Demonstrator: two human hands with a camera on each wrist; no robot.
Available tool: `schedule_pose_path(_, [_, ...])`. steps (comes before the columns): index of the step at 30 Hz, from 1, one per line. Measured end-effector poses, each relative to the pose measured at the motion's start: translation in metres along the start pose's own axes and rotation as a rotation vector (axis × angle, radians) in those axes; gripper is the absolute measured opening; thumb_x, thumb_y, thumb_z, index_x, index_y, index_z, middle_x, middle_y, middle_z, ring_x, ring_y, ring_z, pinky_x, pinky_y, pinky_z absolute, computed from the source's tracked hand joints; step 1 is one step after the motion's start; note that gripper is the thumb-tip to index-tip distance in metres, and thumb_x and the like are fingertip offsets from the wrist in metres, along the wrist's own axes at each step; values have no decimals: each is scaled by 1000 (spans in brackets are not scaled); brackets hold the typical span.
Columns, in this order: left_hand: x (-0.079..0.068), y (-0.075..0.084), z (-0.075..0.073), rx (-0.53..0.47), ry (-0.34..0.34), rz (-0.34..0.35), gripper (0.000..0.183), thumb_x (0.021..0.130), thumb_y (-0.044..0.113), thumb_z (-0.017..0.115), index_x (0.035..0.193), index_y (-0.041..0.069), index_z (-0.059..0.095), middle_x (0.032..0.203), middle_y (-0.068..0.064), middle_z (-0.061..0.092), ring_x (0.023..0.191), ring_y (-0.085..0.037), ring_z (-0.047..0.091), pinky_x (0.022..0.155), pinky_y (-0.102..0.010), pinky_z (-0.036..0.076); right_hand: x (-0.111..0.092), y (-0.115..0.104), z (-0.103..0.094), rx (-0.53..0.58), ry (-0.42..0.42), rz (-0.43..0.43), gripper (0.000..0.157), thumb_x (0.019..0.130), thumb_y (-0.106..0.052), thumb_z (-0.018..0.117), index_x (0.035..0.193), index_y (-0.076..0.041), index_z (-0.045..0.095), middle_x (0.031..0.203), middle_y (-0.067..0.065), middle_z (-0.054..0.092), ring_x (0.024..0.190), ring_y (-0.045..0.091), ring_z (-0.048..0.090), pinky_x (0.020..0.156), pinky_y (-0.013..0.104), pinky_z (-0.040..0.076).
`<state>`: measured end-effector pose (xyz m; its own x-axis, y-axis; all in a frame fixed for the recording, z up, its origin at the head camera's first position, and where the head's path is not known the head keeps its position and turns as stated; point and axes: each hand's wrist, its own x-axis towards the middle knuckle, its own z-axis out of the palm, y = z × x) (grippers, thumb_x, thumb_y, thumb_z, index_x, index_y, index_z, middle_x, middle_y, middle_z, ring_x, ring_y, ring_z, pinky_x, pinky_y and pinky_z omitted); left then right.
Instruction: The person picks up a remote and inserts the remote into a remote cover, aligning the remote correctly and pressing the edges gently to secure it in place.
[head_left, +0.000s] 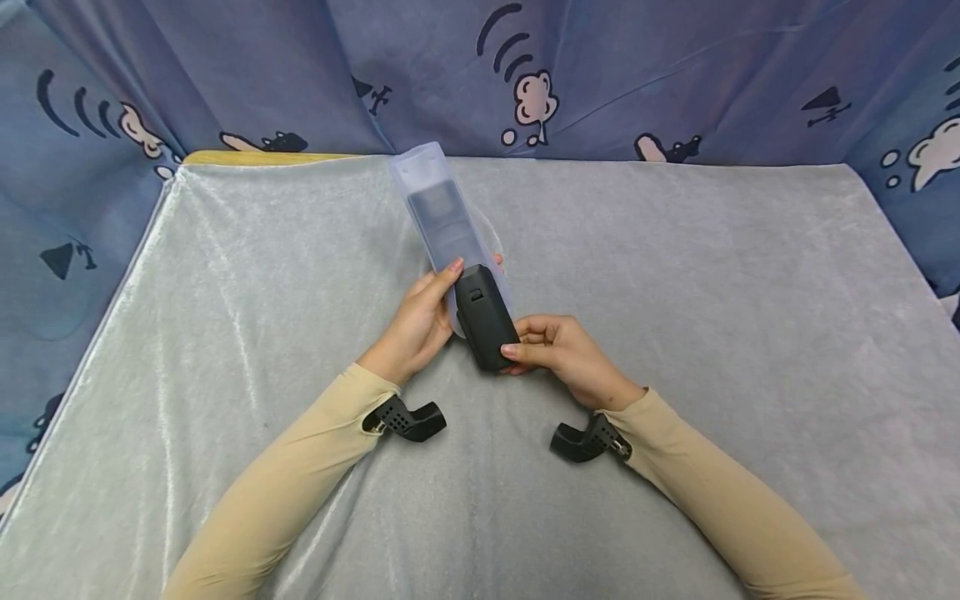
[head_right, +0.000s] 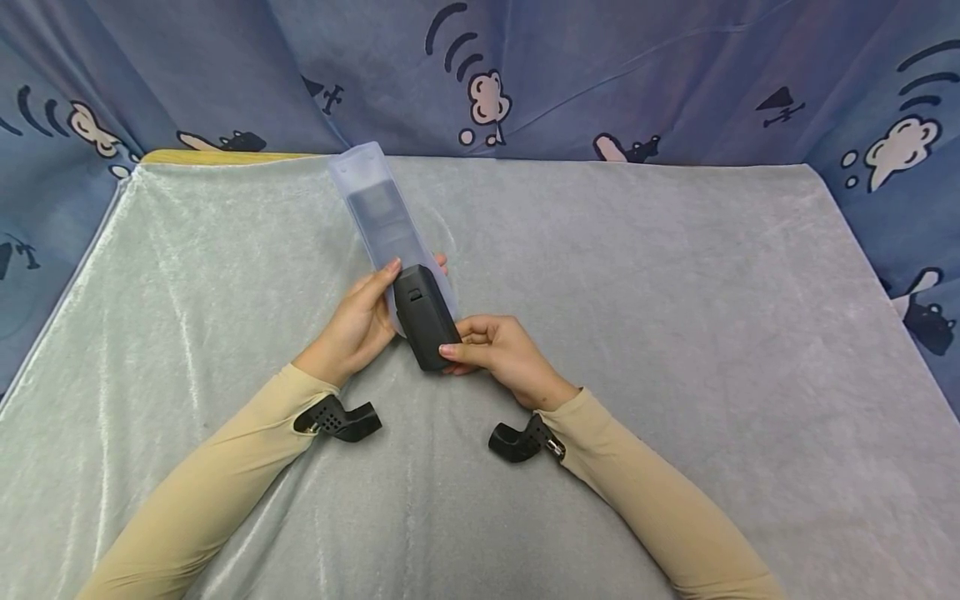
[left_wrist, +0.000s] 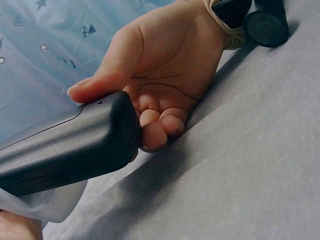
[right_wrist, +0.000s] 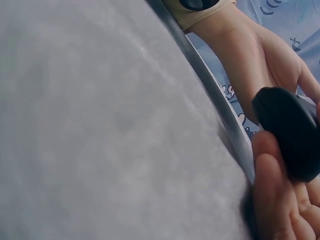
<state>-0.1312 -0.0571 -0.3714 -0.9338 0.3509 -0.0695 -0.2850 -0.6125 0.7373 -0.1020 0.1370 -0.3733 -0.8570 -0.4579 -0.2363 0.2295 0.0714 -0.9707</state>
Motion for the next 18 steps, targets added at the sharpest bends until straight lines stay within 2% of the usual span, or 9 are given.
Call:
schedule_pose_path(5, [0, 0, 0, 41, -7, -5, 41, 104, 16, 32, 137, -9, 33, 141, -28, 37, 117, -17, 52, 106, -34, 34, 0, 0, 0, 2, 6, -6, 27, 87, 3, 62, 109, 17, 56, 88, 6, 69, 73, 17, 68, 71, 32, 56])
schedule_pose_path(13, [0, 0, 1, 13, 3, -8, 42, 104, 15, 32, 138, -11, 32, 142, -30, 34, 117, -17, 53, 106, -34, 34, 0, 1, 1, 18, 15, -23, 28, 86, 4, 62, 109, 18, 56, 88, 5, 69, 74, 16, 67, 72, 33, 56])
schedule_pose_path(15, [0, 0, 1, 20, -1, -12, 41, 104, 15, 33, 137, -10, 34, 141, -28, 37, 117, -17, 53, 106, -34, 35, 0, 2, 0, 22, 16, -27, 28, 86, 4, 62, 109, 18, 56, 88, 5, 69, 74, 16, 67, 72, 33, 56])
schedule_pose_path(18, [-1, -1, 0, 18, -17, -8, 36, 104, 15, 34, 131, -7, 41, 133, -22, 51, 116, -17, 53, 106, -34, 34, 1, 2, 0, 25, 17, -30, 27, 86, 4, 62, 109, 18, 56, 88, 5, 69, 74, 16, 67, 72, 33, 56])
